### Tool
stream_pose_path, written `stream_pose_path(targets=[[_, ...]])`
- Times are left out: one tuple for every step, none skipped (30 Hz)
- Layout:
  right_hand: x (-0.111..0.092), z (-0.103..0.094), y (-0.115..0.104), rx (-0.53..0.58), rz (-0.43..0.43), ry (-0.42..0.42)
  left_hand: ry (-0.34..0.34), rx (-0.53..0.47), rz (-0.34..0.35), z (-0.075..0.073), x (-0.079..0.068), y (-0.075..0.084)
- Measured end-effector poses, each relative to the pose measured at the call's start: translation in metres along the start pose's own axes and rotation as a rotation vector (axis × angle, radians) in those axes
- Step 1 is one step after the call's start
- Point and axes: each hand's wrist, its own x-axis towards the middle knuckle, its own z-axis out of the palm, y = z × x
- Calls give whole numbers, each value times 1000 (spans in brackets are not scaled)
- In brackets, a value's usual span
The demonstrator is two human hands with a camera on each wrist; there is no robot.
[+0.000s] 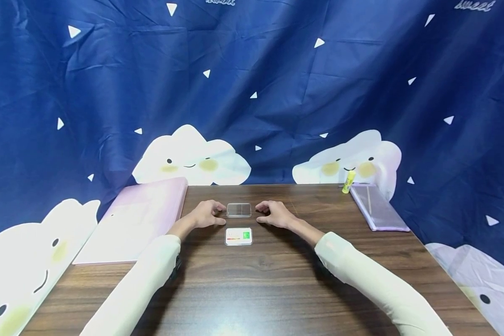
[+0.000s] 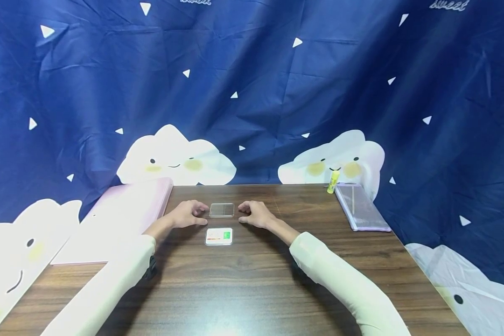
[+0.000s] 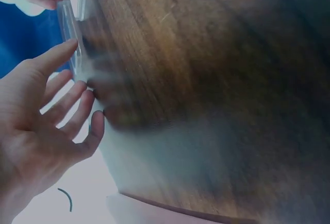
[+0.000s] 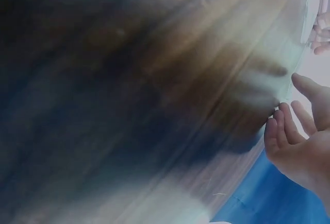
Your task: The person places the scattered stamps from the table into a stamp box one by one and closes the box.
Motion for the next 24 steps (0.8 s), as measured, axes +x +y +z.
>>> stream_pose_path(targets=[[2,0,1,-4,8,-1,0,-3,-11,-1,1,0],[4,0,1,-7,12,-1,1,-4,-23,-1,2,-1],[6,1,2,-15,17,-2,1,-5,-34,-1,3,-1],[8,1,2,-25,21,-3,2,-3,-43,-1,4,-2],[10,1,2,-32,24,-6,3,-2,-52,-1,5,-2],[12,2,3,-39,26,-9,6,-2,-57,-1,6,-2],[14,2,3,-44,31,-12,6,-2,-64,-1,8,-3],[16,2,2,-49,30,-11,9,0,-68,-1,9,-3],[18,2,2,-52,31,-10,12,3,-68,0,10,-3],[20,2,1,-55,31,-10,15,6,-68,0,10,-3],[21,2,0,-53,35,-9,18,7,-69,0,11,-3],[23,3,-1,-54,38,-8,19,8,-69,0,12,-3],[24,3,-2,-52,42,-9,19,9,-72,1,12,-3],[25,3,-3,-50,43,-10,21,13,-74,0,13,-3],[26,3,-4,-50,47,-13,20,16,-77,0,13,-2],[28,4,-4,-52,50,-18,18,18,-82,0,14,-2],[29,4,-5,-51,54,-25,16,18,-86,0,14,-1],[30,5,-5,-55,54,-34,15,19,-90,1,15,-1],[31,6,-6,-59,53,-41,14,21,-93,1,16,0],[32,7,-6,-66,48,-46,13,18,-96,1,16,0],[34,8,-5,-73,46,-54,12,15,-99,1,17,1],[35,8,-5,-79,44,-63,13,14,-100,1,18,1],[36,9,-5,-87,40,-71,15,12,-100,2,18,1],[37,10,-4,-97,33,-75,17,14,-99,2,19,1]])
